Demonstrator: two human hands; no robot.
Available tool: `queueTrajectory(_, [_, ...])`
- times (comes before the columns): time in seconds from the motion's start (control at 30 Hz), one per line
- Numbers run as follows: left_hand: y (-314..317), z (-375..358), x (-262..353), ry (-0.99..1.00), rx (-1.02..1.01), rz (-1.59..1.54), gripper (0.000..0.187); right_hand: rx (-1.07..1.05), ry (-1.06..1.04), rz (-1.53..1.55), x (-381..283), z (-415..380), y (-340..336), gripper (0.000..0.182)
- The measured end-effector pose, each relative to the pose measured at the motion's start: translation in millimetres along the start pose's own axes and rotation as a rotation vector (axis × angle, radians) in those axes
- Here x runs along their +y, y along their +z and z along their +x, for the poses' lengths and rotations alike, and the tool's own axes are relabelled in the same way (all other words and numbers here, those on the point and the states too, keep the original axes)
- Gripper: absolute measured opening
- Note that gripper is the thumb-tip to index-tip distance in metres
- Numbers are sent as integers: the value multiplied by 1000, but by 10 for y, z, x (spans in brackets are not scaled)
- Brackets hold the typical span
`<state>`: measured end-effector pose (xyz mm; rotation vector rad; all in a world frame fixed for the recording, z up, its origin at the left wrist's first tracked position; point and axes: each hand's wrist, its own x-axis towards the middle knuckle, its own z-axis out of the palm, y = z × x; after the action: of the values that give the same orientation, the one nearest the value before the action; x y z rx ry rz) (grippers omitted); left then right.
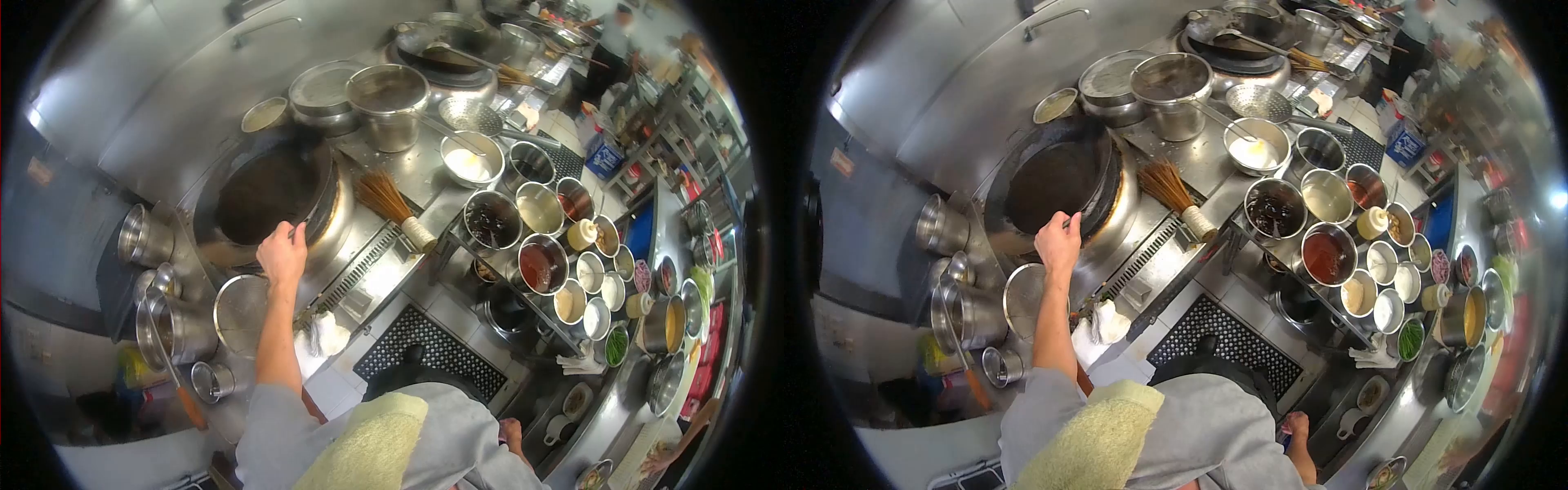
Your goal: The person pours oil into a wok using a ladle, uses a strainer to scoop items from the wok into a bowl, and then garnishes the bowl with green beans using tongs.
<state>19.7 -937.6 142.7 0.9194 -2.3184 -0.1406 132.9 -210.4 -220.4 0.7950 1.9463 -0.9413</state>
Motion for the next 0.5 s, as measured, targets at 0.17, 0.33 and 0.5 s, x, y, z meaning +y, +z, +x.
queueTrajectory(0.17, [37,28,51,7,-38,21,27,82,-93,81,-668,-185,-19,10])
queueTrajectory(0.33, [-3,6,97,45,14,33,27,36,-214,156,-1004,-215,-56,11])
queueTrajectory(0.5, [-87,-225,171,183,149,6,42,-11,-266,125,-704,-78,-316,12])
